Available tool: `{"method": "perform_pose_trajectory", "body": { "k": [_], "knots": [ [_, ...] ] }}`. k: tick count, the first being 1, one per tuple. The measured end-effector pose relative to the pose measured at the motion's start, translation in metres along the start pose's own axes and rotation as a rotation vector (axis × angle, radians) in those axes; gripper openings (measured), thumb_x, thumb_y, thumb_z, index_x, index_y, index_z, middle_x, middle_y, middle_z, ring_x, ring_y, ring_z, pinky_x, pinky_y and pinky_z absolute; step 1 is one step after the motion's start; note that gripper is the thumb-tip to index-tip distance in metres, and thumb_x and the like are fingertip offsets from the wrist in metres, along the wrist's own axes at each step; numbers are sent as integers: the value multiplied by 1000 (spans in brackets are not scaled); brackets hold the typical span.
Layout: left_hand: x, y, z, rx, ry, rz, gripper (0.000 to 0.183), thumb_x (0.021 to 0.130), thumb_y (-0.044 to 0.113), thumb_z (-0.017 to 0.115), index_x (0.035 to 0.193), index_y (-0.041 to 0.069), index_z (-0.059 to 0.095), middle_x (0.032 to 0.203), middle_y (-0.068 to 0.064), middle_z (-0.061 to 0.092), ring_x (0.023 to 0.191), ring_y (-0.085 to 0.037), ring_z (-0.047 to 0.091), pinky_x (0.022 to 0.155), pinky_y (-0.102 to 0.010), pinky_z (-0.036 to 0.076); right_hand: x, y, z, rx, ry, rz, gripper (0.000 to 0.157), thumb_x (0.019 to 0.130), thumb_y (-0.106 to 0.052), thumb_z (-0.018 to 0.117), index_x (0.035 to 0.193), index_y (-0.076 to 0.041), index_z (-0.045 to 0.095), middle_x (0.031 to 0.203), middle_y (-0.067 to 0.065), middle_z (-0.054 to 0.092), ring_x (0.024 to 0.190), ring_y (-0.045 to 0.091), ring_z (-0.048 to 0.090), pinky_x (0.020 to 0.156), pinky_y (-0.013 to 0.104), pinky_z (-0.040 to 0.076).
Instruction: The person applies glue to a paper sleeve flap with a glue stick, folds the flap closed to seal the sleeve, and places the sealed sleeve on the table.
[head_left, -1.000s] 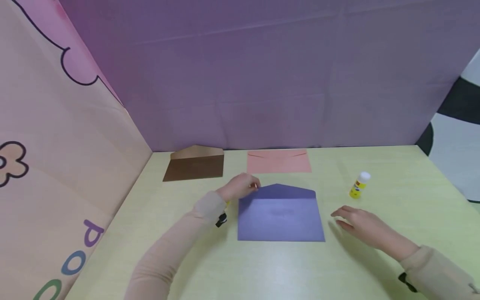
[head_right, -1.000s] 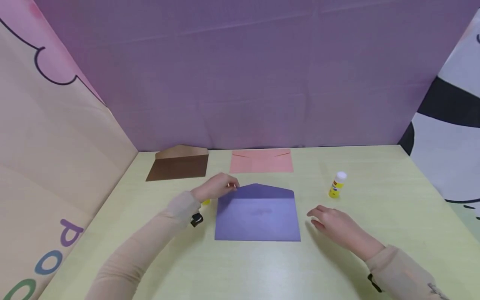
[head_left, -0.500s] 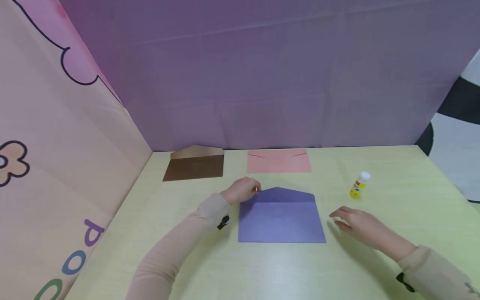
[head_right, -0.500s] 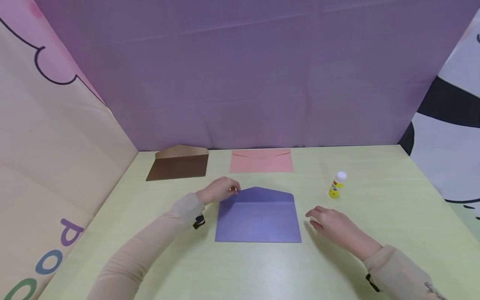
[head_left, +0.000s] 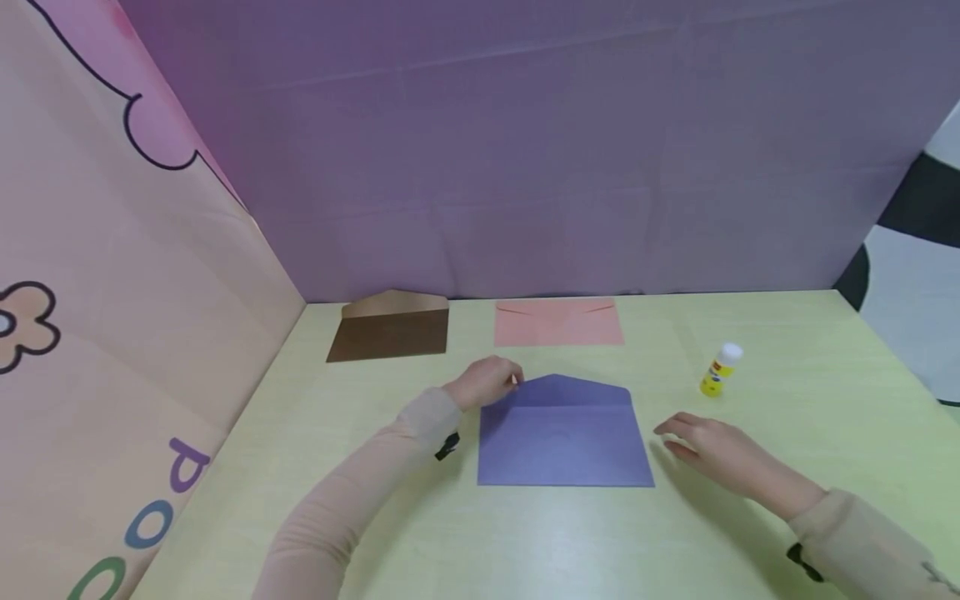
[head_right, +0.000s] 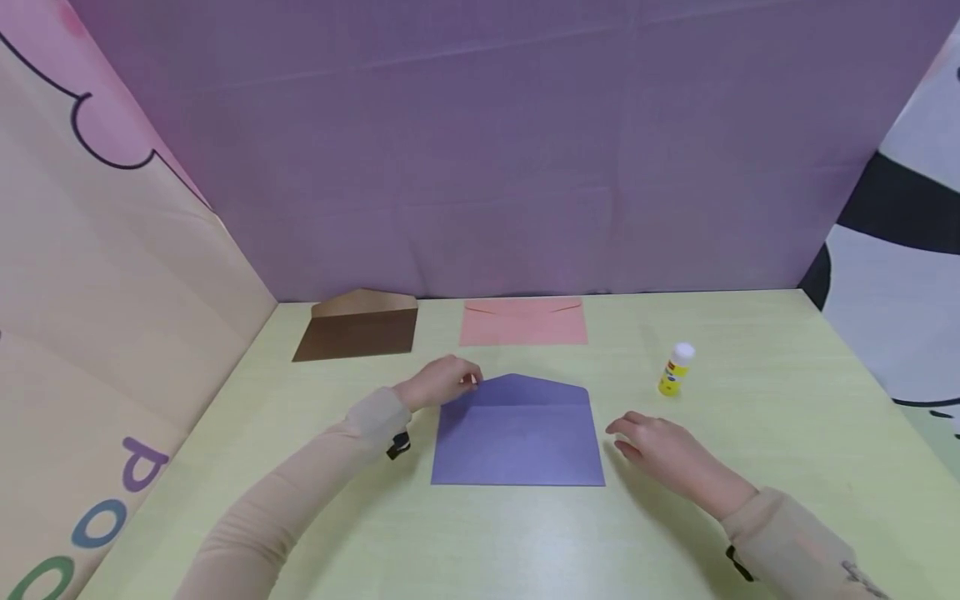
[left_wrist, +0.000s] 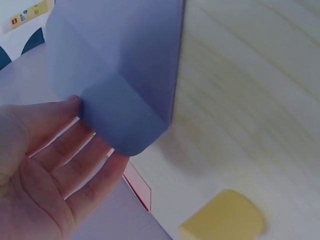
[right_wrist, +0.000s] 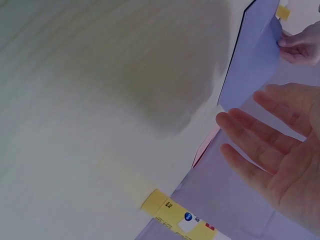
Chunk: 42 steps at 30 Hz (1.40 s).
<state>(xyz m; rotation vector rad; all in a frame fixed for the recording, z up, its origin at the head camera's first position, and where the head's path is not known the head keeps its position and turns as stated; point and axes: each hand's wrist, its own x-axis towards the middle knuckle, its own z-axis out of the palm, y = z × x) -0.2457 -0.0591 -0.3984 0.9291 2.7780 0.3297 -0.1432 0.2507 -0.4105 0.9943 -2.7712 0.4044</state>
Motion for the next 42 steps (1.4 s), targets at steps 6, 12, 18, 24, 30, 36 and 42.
{"method": "perform_pose_trajectory", "body": {
  "k": [6,12,18,24,30,36,42],
  "knots": [
    [-8,3,-5,50,34,-12,18,86,12,58,102,9,64,97,-4,65,87,-15,59,73,-25,48,5,-2,1,-13,16,-36,19,70,-2,68,88,-2,64,84,8,62,69,21,61,57,28,51],
    [-26,7,-9,130,139,90,15,85,13,59,96,9,66,90,-4,64,81,-15,61,68,-24,49,12,-4,1,-10,-9,-45,19,71,-2,67,90,-1,64,85,9,62,70,21,61,58,29,51],
    [-44,7,-3,192,170,213,10,83,11,60,89,8,67,82,-3,63,74,-14,60,63,-23,49,21,-7,7,-3,-34,-50,19,72,-2,67,91,-2,64,84,7,62,73,22,61,62,30,51],
    [-54,10,8,241,91,267,7,80,10,64,86,7,66,80,-3,63,72,-14,60,62,-20,48,34,-11,14,12,-69,-59,20,71,-1,67,91,0,64,83,8,62,71,20,60,61,29,51],
    [-57,10,16,294,65,282,12,78,18,66,87,10,67,78,-1,61,67,-11,58,58,-16,46,43,-13,23,-6,-64,-72,18,72,-3,68,90,0,64,82,8,61,72,21,59,63,30,51],
    [-56,9,19,297,46,261,16,77,23,68,87,10,67,78,-1,58,68,-10,56,57,-15,45,50,-11,31,1,-48,-106,22,70,-6,71,89,-1,64,80,7,58,70,19,57,61,28,51],
    [-52,7,22,227,-5,190,22,76,25,68,91,9,66,83,-2,55,72,-10,52,60,-15,44,54,-7,37,22,-63,-123,24,68,-8,73,89,1,64,80,6,52,70,18,54,61,29,50]
  ]
}}
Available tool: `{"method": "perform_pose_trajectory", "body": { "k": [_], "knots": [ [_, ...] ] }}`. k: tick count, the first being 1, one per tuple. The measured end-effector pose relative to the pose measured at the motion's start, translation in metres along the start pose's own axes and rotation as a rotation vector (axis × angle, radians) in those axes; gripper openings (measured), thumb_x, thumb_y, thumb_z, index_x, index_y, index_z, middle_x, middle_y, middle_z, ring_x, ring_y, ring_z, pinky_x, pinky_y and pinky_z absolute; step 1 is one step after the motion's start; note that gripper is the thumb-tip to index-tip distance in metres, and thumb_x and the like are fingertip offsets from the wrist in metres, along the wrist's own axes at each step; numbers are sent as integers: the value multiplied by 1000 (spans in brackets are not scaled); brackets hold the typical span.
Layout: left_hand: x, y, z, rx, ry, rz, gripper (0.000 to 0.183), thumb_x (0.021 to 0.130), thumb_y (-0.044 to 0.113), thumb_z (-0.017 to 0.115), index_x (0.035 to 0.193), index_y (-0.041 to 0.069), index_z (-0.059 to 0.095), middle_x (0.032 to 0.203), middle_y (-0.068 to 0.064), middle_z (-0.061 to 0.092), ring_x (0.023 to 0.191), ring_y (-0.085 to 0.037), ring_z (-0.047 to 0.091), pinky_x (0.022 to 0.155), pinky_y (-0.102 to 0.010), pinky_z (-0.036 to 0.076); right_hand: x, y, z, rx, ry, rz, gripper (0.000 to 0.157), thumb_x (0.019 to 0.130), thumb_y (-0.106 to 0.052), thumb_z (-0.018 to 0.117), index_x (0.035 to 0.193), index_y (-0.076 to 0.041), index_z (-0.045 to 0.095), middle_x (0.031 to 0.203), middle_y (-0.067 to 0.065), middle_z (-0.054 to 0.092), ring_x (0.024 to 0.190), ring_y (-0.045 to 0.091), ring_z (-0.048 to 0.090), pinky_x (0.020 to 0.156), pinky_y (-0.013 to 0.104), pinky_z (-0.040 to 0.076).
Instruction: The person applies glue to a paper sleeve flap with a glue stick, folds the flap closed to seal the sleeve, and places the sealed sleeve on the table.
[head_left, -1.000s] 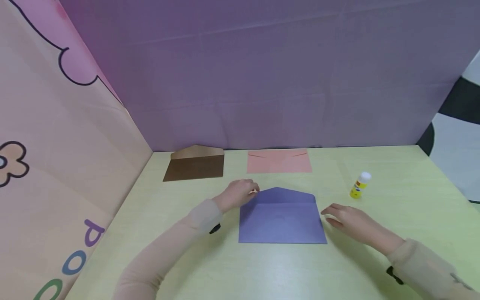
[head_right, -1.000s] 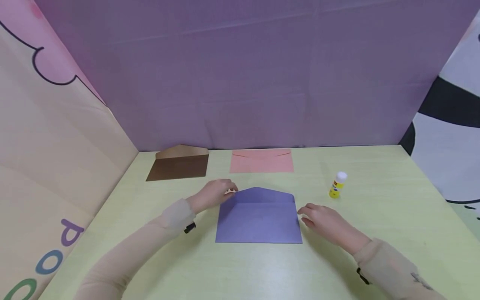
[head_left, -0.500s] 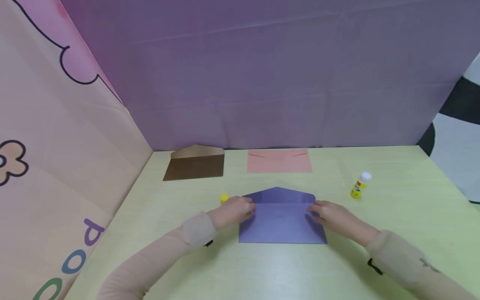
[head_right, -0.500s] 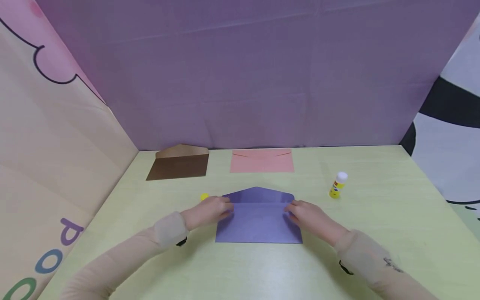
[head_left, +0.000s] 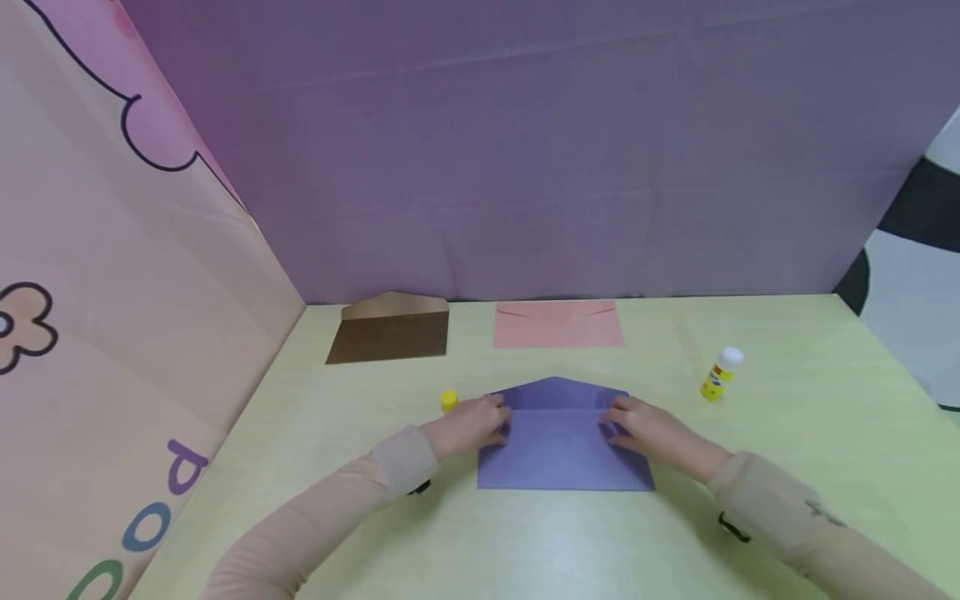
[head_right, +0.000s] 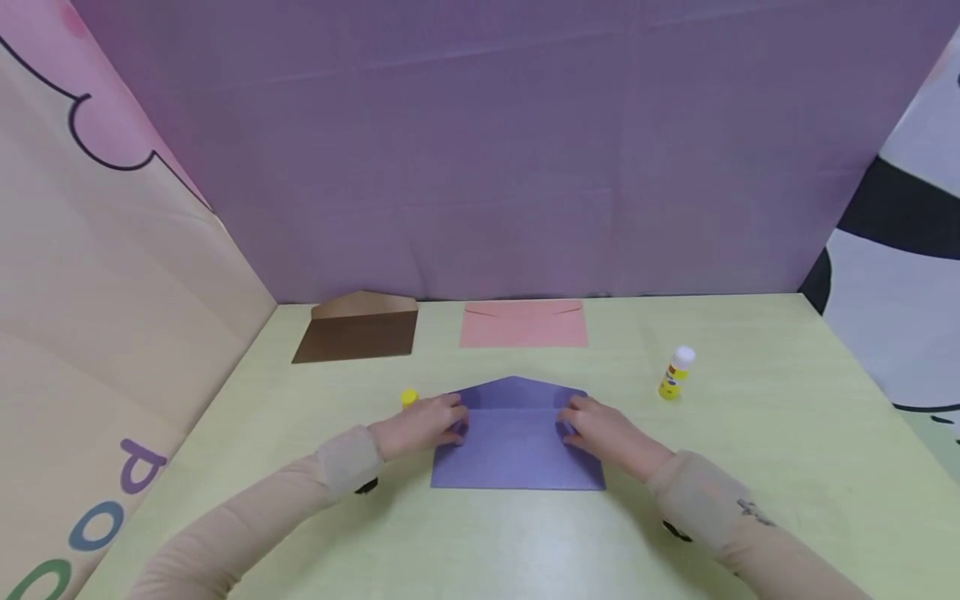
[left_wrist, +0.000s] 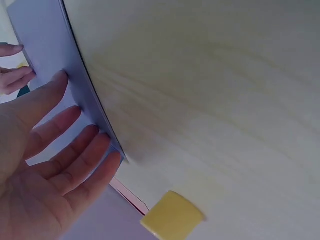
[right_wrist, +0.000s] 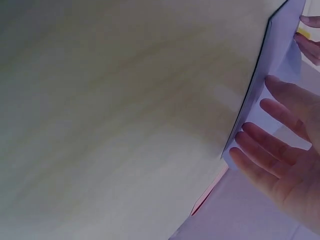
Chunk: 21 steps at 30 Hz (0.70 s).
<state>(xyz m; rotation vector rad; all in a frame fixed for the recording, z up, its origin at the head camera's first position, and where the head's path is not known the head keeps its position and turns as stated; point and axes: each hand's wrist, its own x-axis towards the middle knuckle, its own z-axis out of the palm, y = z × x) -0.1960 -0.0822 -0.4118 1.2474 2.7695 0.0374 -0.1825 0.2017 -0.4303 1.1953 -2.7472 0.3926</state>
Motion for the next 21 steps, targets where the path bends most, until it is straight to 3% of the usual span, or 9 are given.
{"method": "perform_pose_trajectory", "body": {
  "k": [5,12,21],
  "knots": [
    [1,-2,0,-20,-22,-31,28,77,28,67,95,7,61,92,-7,54,81,-15,51,70,-23,46,1,0,-1,-4,-24,15,32,68,-9,74,95,2,63,88,12,53,81,26,54,69,36,50],
    [1,-1,1,19,-32,-18,38,79,26,65,110,5,58,108,-11,51,97,-20,50,82,-27,45,2,1,-1,9,-53,25,39,69,-8,73,104,3,60,104,20,53,95,35,53,78,42,48],
    [-1,1,3,21,-77,-15,45,84,24,61,122,4,51,126,-17,43,115,-26,43,94,-33,39,4,-1,-4,67,-173,59,45,76,-6,67,115,8,52,123,29,43,111,43,43,84,44,44]
  ]
}}
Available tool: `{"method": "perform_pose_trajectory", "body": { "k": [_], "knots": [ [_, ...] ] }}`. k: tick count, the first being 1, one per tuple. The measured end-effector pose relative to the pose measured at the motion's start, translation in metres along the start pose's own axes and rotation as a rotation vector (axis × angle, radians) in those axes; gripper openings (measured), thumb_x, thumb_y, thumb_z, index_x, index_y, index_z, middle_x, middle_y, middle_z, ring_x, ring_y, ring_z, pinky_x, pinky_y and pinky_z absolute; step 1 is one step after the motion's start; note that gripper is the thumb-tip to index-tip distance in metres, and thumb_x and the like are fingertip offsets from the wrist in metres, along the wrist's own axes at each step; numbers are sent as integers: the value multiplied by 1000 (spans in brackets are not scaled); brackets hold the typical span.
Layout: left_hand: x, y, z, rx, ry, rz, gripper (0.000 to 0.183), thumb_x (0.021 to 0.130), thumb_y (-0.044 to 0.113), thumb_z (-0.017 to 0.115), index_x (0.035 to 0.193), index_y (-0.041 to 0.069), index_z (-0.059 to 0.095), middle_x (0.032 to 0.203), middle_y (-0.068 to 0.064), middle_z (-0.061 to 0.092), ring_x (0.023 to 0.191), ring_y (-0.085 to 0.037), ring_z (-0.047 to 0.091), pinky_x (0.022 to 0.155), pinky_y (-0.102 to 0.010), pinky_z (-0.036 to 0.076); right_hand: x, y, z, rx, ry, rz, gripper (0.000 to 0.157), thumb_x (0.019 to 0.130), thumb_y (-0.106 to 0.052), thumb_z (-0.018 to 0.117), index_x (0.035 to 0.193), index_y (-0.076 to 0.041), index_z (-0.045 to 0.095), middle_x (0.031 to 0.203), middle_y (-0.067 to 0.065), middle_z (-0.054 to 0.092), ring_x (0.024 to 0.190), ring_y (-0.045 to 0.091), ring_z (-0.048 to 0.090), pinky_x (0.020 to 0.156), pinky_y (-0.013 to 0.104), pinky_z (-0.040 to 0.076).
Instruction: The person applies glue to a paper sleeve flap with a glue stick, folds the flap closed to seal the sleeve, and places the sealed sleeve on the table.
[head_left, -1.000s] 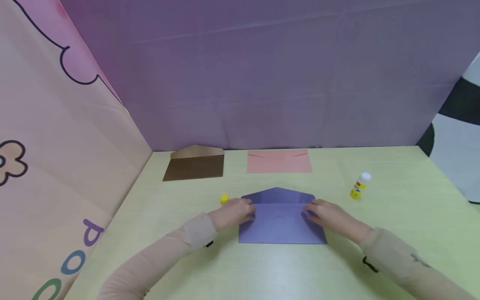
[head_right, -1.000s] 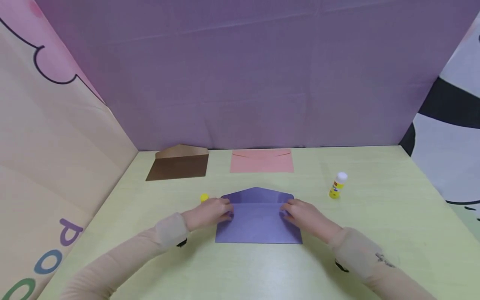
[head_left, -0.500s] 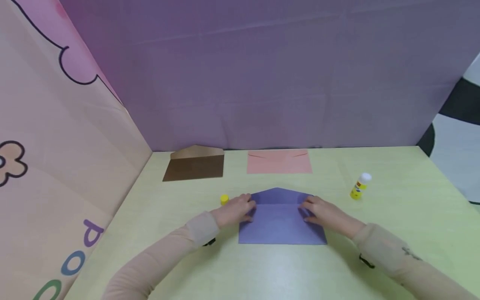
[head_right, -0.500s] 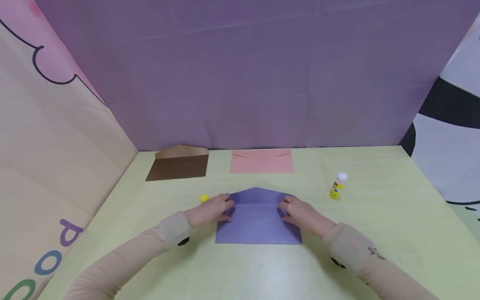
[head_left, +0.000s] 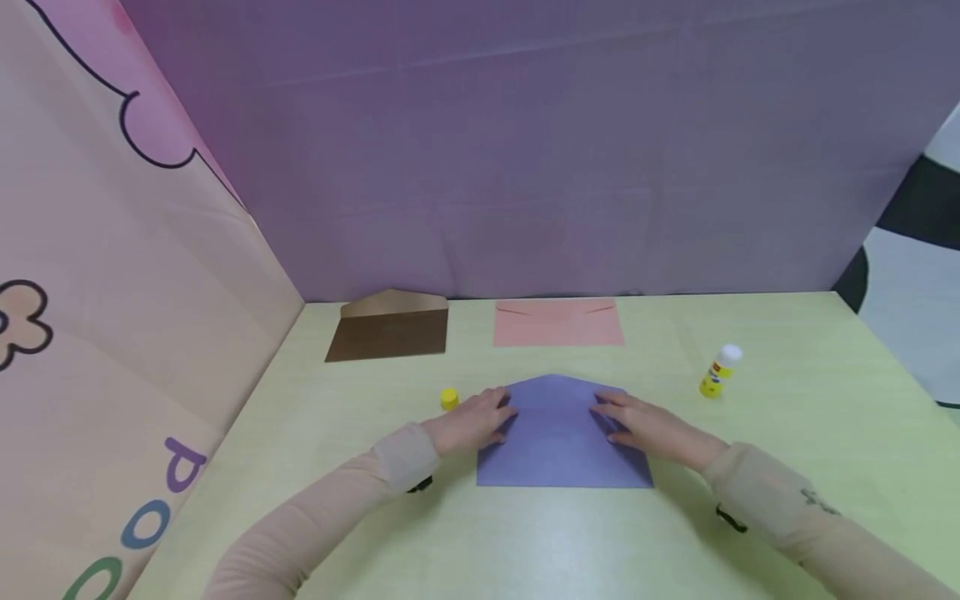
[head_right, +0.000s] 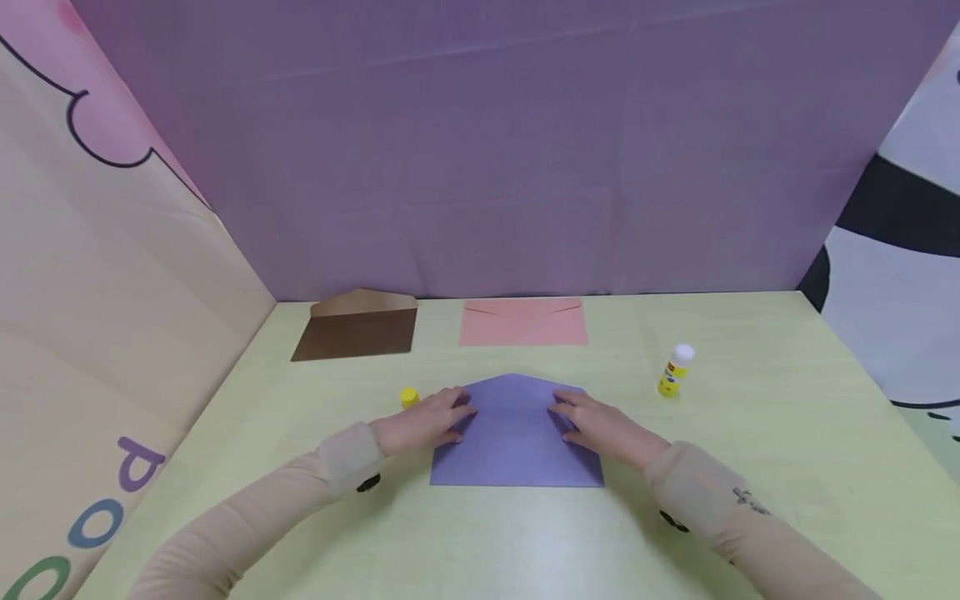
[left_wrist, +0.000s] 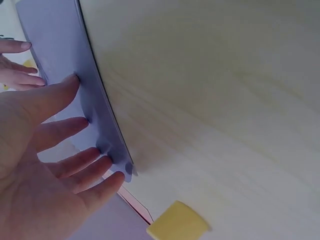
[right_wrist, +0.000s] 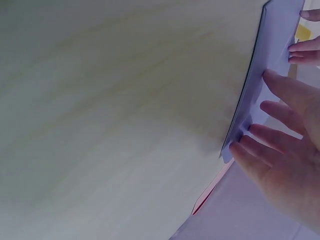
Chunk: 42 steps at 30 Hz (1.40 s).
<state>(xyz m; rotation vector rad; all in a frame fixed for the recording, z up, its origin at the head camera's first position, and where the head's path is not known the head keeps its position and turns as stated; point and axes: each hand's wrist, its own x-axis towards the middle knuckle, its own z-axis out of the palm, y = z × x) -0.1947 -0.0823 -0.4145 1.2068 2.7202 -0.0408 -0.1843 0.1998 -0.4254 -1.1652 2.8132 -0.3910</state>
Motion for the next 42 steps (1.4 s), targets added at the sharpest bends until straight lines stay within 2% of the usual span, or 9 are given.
{"method": "perform_pose_trajectory", "body": {
  "k": [4,15,21,24,27,32,35,39,42],
  "knots": [
    [-1,0,0,-21,-14,4,46,86,22,58,125,2,48,133,-19,37,121,-29,37,98,-35,35,1,-1,-2,48,-49,4,45,79,-4,63,118,10,48,127,31,38,112,45,40,85,46,43],
    [-2,-1,4,-68,-88,-2,51,89,21,52,132,-2,36,139,-20,27,126,-30,30,102,-34,30,4,8,0,218,-166,57,50,84,-4,56,126,14,36,134,33,26,118,47,32,93,50,34],
    [-3,-2,3,-139,-202,-55,67,89,37,50,139,3,23,146,-15,12,133,-25,15,107,-33,18,3,9,1,214,-176,82,51,86,-7,55,127,14,35,135,32,25,120,47,29,95,51,31],
    [-2,-1,3,-139,-249,-72,74,87,44,50,141,5,17,147,-12,5,134,-23,8,108,-32,14,1,7,0,198,-169,111,51,85,-9,57,126,13,37,134,32,27,119,46,30,95,51,31],
    [-1,-1,4,-123,-268,-78,79,84,48,51,141,6,15,148,-12,4,134,-22,6,108,-32,13,-4,5,-1,197,-97,123,48,83,-11,59,122,13,43,128,32,37,115,46,37,92,51,35],
    [0,1,5,-125,-273,-92,82,82,49,53,141,6,16,148,-12,5,135,-22,5,108,-33,13,-23,6,-7,254,123,168,33,82,-6,59,110,10,54,110,25,55,104,41,49,87,50,41],
    [0,1,5,-132,-275,-106,82,82,49,53,142,7,15,148,-11,4,135,-21,5,108,-33,12,-37,9,-12,273,240,216,27,82,-3,58,107,6,57,105,21,59,100,38,53,82,49,44],
    [0,3,5,-125,-279,-116,82,82,49,53,142,7,14,148,-10,4,135,-21,4,108,-34,12,-52,18,-16,232,403,254,22,79,1,61,101,4,61,97,19,62,88,36,58,72,46,48],
    [0,4,3,-121,-282,-123,82,83,49,52,142,8,14,148,-10,3,135,-21,4,108,-34,12,-62,24,-18,241,488,314,19,79,2,60,98,5,61,92,20,63,81,29,60,67,40,50]
  ]
}}
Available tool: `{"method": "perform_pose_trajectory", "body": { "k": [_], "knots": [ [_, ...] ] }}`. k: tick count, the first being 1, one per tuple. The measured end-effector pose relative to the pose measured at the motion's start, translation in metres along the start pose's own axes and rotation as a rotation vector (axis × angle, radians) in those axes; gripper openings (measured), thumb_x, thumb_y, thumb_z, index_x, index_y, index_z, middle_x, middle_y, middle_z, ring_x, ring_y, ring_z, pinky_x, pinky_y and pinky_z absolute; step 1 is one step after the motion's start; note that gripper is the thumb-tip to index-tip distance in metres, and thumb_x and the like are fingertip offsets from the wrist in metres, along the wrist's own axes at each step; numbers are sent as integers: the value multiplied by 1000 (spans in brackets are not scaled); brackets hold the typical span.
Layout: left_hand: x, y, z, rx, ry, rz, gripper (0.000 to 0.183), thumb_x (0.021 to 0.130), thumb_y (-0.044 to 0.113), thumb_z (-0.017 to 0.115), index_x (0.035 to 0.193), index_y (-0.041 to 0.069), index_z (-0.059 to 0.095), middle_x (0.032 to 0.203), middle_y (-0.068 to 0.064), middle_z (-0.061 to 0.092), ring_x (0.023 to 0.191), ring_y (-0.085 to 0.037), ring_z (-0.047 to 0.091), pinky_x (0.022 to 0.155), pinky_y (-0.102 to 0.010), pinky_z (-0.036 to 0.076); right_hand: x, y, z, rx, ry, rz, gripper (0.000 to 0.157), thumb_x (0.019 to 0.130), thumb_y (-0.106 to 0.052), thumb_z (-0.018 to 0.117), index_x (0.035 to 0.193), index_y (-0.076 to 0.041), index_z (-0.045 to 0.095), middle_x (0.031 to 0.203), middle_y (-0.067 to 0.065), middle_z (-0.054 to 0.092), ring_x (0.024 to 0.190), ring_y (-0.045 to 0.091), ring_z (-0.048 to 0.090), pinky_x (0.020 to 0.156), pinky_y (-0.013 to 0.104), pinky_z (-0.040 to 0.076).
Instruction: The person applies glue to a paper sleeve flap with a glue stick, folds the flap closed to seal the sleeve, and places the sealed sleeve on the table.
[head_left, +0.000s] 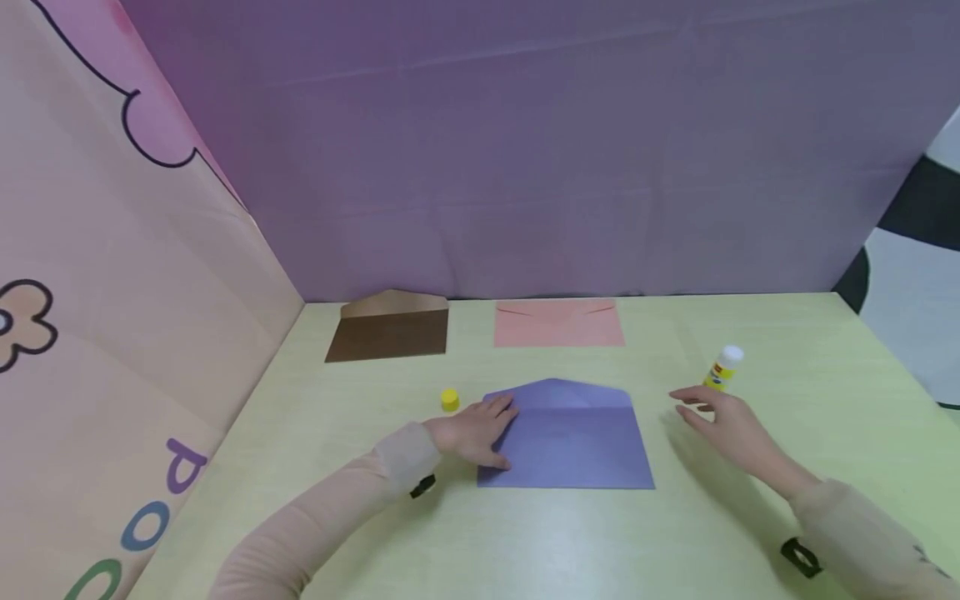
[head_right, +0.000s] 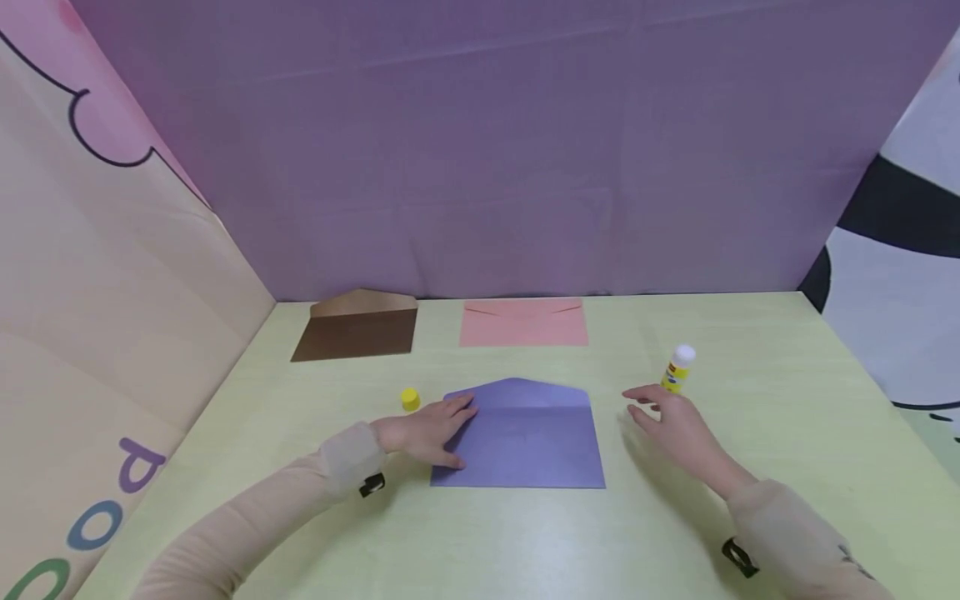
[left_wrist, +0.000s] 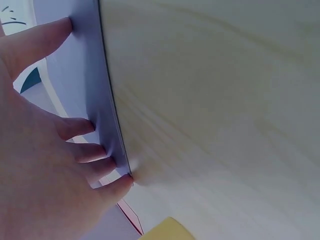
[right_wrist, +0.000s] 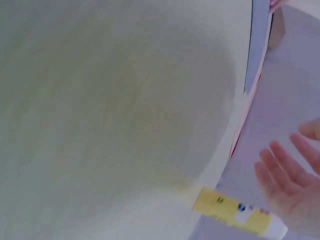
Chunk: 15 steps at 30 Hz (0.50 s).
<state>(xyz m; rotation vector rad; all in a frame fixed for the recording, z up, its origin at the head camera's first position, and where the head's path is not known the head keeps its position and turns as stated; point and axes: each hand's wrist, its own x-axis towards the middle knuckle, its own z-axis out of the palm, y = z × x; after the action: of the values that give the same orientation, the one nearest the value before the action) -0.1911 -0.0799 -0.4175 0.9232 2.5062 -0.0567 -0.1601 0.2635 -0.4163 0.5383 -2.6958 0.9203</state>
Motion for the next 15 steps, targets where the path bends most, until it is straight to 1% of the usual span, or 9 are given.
{"method": "perform_pose_trajectory", "body": {
  "k": [3,4,6,7,9,11,12,13,15],
  "knots": [
    [0,1,0,1,1,-9,82,82,49,52,142,8,14,148,-10,3,135,-21,4,108,-35,12,-4,7,-7,40,46,80,18,82,-1,58,98,6,61,91,21,63,76,5,59,65,24,51],
    [0,1,0,-1,2,-11,82,82,49,52,142,8,14,148,-10,3,135,-21,4,108,-35,12,-5,10,-9,59,52,111,18,83,-2,57,98,6,61,93,23,62,75,-3,55,63,19,49],
    [0,1,0,-2,3,-14,82,83,48,52,142,8,14,148,-10,3,135,-21,4,108,-36,13,-6,15,-13,81,73,162,18,85,-4,55,99,7,60,94,21,63,75,-16,46,61,10,44],
    [0,1,0,-4,3,-16,82,82,48,52,142,8,14,148,-10,3,135,-21,4,108,-36,13,-7,16,-15,95,73,191,20,86,-5,53,100,8,59,96,23,62,77,-12,49,61,8,43],
    [0,1,0,-9,4,-18,82,82,49,52,142,8,14,148,-9,4,135,-21,4,108,-36,13,-9,18,-18,111,65,260,24,89,-9,50,104,9,57,101,27,59,83,2,57,60,8,41],
    [0,1,0,-9,3,-19,82,82,49,52,142,9,14,148,-9,4,135,-20,4,108,-36,13,-10,19,-21,122,58,331,29,91,-12,47,108,10,53,105,29,56,85,16,58,59,9,41],
    [-1,1,0,-11,3,-20,82,82,49,53,142,9,14,148,-9,4,135,-20,5,108,-37,13,-11,19,-22,131,49,369,32,91,-14,46,110,11,51,109,34,51,86,24,58,59,9,41],
    [-1,1,0,-12,3,-21,82,82,49,52,142,9,14,148,-9,4,135,-20,5,108,-37,13,-12,20,-23,136,47,399,34,92,-16,45,111,11,50,110,34,49,85,24,57,59,10,41],
    [-1,1,0,-9,8,-20,82,82,50,52,142,9,14,148,-9,4,135,-20,5,108,-36,13,-13,22,-24,143,56,441,35,92,-17,45,112,11,48,111,33,49,79,5,53,58,9,41]
  ]
}}
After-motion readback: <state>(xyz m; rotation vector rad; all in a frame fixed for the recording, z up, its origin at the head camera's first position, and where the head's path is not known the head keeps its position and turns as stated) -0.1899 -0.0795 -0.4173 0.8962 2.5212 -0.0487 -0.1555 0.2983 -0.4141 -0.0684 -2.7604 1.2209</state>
